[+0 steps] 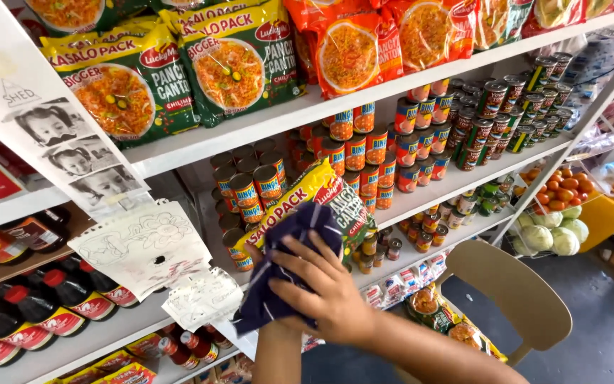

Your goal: Wiping down noodle packets and canned goods with a cloth and organizing them.

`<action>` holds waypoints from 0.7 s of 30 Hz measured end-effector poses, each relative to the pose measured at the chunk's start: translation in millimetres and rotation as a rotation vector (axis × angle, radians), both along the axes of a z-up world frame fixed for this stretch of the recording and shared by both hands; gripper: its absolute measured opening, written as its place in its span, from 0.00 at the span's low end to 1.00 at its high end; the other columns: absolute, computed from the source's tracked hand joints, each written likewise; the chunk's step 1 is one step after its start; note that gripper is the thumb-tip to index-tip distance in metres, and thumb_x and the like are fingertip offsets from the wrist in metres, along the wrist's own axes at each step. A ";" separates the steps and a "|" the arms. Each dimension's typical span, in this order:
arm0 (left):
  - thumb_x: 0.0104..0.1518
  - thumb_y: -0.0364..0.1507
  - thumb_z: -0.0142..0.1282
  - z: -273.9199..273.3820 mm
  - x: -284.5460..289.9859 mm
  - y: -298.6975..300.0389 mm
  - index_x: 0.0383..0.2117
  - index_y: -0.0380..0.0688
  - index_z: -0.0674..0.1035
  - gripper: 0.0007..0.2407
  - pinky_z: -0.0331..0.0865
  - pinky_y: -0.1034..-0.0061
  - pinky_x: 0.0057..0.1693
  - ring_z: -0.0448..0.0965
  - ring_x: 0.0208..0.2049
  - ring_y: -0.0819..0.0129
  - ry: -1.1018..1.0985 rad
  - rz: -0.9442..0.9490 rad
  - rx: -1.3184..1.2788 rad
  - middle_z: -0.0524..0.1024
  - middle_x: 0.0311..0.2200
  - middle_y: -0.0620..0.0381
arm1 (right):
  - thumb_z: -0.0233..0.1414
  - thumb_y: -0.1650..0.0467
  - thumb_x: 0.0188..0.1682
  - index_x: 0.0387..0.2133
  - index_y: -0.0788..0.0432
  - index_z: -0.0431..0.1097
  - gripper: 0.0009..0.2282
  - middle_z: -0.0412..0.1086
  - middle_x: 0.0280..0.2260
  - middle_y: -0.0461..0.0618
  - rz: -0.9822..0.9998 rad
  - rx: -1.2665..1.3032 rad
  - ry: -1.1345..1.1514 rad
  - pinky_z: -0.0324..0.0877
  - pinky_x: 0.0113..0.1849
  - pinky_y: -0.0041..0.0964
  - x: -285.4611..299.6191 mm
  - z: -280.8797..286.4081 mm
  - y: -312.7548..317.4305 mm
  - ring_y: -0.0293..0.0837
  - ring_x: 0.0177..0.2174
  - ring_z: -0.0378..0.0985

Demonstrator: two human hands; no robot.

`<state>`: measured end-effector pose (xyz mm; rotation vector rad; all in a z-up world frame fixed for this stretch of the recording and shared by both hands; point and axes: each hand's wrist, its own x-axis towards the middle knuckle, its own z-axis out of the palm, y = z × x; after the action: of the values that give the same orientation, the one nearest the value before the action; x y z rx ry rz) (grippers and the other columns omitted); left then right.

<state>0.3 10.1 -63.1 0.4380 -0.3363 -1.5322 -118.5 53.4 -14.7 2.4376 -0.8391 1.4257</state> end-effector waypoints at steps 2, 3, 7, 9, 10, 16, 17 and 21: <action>0.63 0.51 0.43 -4.8 1.0 2.6 0.56 0.42 0.75 0.27 0.78 0.68 0.43 0.83 0.40 0.62 0.061 -0.071 -0.102 0.81 0.46 0.51 | 0.60 0.64 0.47 0.50 0.63 0.70 0.21 0.70 0.54 0.62 0.109 -0.041 0.009 0.59 0.61 0.64 -8.8 16.8 -10.9 0.62 0.59 0.70; 0.63 0.51 0.43 -4.2 -0.6 0.5 0.56 0.42 0.75 0.27 0.78 0.68 0.43 0.83 0.40 0.62 0.060 -0.071 -0.107 0.81 0.46 0.51 | 0.60 0.64 0.47 0.50 0.63 0.70 0.21 0.70 0.54 0.62 0.109 -0.047 0.008 0.59 0.61 0.64 -18.5 23.9 -17.2 0.62 0.59 0.70; 0.62 0.51 0.43 5.9 -6.8 2.9 0.57 0.43 0.74 0.27 0.78 0.66 0.45 0.82 0.43 0.60 0.077 -0.058 -0.110 0.80 0.49 0.49 | 0.63 0.74 0.41 0.51 0.61 0.70 0.22 0.70 0.48 0.59 -0.175 0.036 -0.302 0.65 0.53 0.53 -40.5 30.2 -24.7 0.60 0.54 0.68; 0.61 0.52 0.42 10.7 -8.5 4.0 0.58 0.43 0.74 0.28 0.77 0.64 0.46 0.81 0.44 0.58 0.020 0.018 0.010 0.79 0.50 0.48 | 0.60 0.77 0.43 0.53 0.60 0.69 0.22 0.66 0.51 0.63 -0.247 0.077 -0.405 0.75 0.41 0.43 -39.1 13.7 -18.7 0.57 0.43 0.77; 0.58 0.54 0.43 10.4 -8.7 3.6 0.57 0.42 0.75 0.31 0.77 0.66 0.43 0.81 0.41 0.58 -0.031 0.011 0.051 0.80 0.48 0.46 | 0.59 0.78 0.40 0.52 0.57 0.71 0.23 0.62 0.56 0.64 -0.198 0.015 -0.328 0.74 0.49 0.50 -36.0 0.8 -13.8 0.63 0.52 0.72; 0.62 0.52 0.36 -2.9 -23.1 3.8 0.61 0.44 0.71 0.30 0.77 0.68 0.44 0.80 0.45 0.59 -0.084 -0.119 -0.005 0.77 0.53 0.48 | 0.59 0.73 0.44 0.51 0.54 0.74 0.19 0.67 0.57 0.61 -0.050 0.055 -0.064 0.56 0.63 0.63 -39.2 32.5 -18.9 0.62 0.62 0.66; 0.65 0.50 0.33 -3.3 -29.5 -0.2 0.64 0.45 0.68 0.28 0.78 0.68 0.45 0.79 0.48 0.59 -0.075 -0.176 -0.064 0.75 0.56 0.49 | 0.61 0.74 0.42 0.53 0.55 0.73 0.22 0.68 0.58 0.59 -0.142 0.051 -0.134 0.53 0.65 0.63 -46.1 46.8 -31.1 0.61 0.62 0.67; 0.54 0.57 0.32 31.5 -37.0 4.7 0.63 0.40 0.69 0.38 0.74 0.65 0.52 0.78 0.52 0.54 -0.176 -0.228 0.184 0.75 0.59 0.42 | 0.58 0.77 0.45 0.54 0.58 0.71 0.21 0.65 0.54 0.64 -0.133 0.156 -0.249 0.74 0.48 0.48 -35.3 60.1 -17.1 0.61 0.51 0.76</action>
<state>-36.7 14.8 -31.7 0.7006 -0.3938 -1.7594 -153.7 36.3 45.4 2.2880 -1.1843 1.6932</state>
